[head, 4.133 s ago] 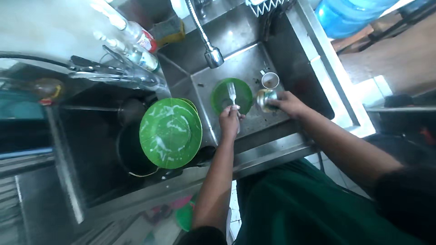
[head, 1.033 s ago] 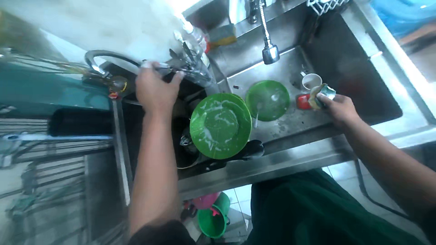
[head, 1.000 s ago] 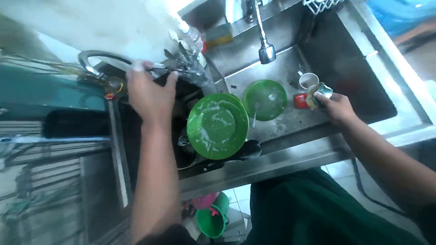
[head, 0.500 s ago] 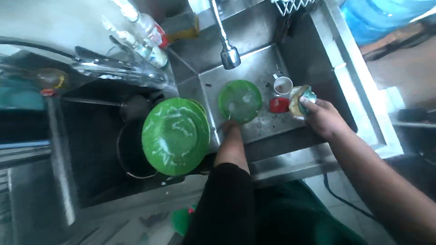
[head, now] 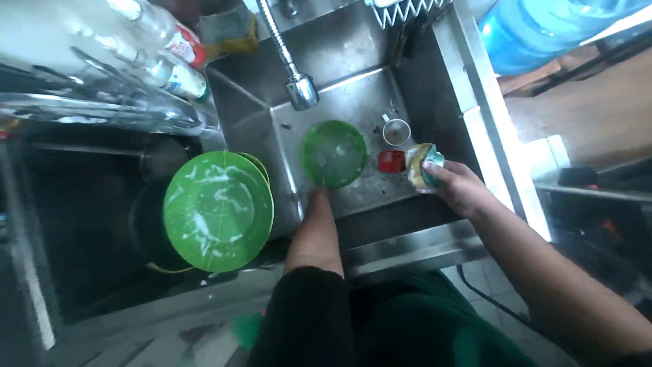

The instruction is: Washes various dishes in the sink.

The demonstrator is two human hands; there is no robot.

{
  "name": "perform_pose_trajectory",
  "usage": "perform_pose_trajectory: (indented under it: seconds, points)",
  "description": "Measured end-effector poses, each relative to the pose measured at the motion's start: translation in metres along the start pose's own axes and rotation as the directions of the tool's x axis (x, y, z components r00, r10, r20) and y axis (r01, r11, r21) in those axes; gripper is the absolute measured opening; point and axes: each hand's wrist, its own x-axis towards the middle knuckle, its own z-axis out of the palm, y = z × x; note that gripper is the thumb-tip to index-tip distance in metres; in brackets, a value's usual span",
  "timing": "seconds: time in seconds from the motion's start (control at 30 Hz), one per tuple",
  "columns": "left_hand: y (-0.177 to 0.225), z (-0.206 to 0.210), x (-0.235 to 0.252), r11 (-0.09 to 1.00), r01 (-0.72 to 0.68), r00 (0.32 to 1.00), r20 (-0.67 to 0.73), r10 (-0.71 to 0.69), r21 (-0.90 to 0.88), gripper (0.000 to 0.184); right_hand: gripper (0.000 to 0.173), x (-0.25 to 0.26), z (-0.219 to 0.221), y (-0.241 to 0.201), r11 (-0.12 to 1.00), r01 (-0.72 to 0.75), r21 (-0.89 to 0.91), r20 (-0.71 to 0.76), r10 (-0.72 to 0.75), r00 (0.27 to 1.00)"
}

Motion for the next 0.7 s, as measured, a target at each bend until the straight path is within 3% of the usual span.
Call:
perform_pose_trajectory:
  seconds: [0.03, 0.07, 0.13, 0.17, 0.2, 0.3, 0.4, 0.57, 0.63, 0.7]
  points:
    - [0.008, -0.025, -0.001, 0.959, 0.183, 0.951, 0.287, -0.117, -0.217, 0.044, 0.026, 0.002, 0.002, 0.001, 1.000, -0.018, -0.018, 0.012, 0.018, 1.000]
    - [0.008, -0.025, -0.001, 0.836, 0.336, 0.914, 0.364, -0.178, -0.434, 0.041, 0.028, 0.005, 0.005, 0.004, 0.998, -0.039, -0.050, 0.022, 0.040, 0.999]
    - [-0.002, 0.004, 0.010, 0.479, 0.453, 0.891, 0.374, -0.256, -0.752, 0.036, 0.035, 0.016, 0.015, 0.011, 0.984, -0.088, -0.152, 0.030, 0.094, 0.995]
    - [-0.005, 0.017, 0.012, 0.379, 0.442, 0.894, 0.366, -0.258, -0.813, 0.033, 0.038, 0.021, 0.022, 0.014, 0.972, -0.109, -0.208, 0.040, 0.120, 0.992]
    - [-0.005, 0.026, 0.009, 0.352, 0.409, 0.909, 0.343, -0.236, -0.842, 0.025, 0.040, 0.026, 0.029, 0.017, 0.960, -0.118, -0.253, 0.051, 0.135, 0.989]
    - [-0.002, 0.024, -0.020, 0.420, 0.278, 0.960, 0.261, -0.099, -0.864, 0.019, 0.043, 0.039, 0.055, 0.024, 0.928, -0.144, -0.342, 0.087, 0.184, 0.979]
    - [-0.007, 0.014, -0.045, 0.518, 0.063, 0.988, 0.128, 0.091, -0.853, 0.019, 0.043, 0.041, 0.080, 0.026, 0.943, -0.102, -0.317, 0.146, 0.154, 0.977]
    - [-0.029, -0.011, -0.053, 0.724, -0.233, 0.950, 0.007, 0.312, -0.649, 0.021, 0.043, 0.043, 0.099, 0.016, 0.923, 0.011, -0.386, 0.197, 0.071, 0.978]
    - [-0.035, -0.018, -0.062, 0.750, -0.322, 0.921, -0.008, 0.389, -0.577, 0.024, 0.042, 0.054, 0.103, 0.007, 0.928, 0.016, -0.373, 0.162, 0.048, 0.986]
    - [-0.037, -0.021, -0.068, 0.746, -0.320, 0.918, 0.003, 0.396, -0.584, 0.024, 0.040, 0.066, 0.108, 0.008, 0.953, -0.002, -0.302, 0.142, 0.047, 0.989]
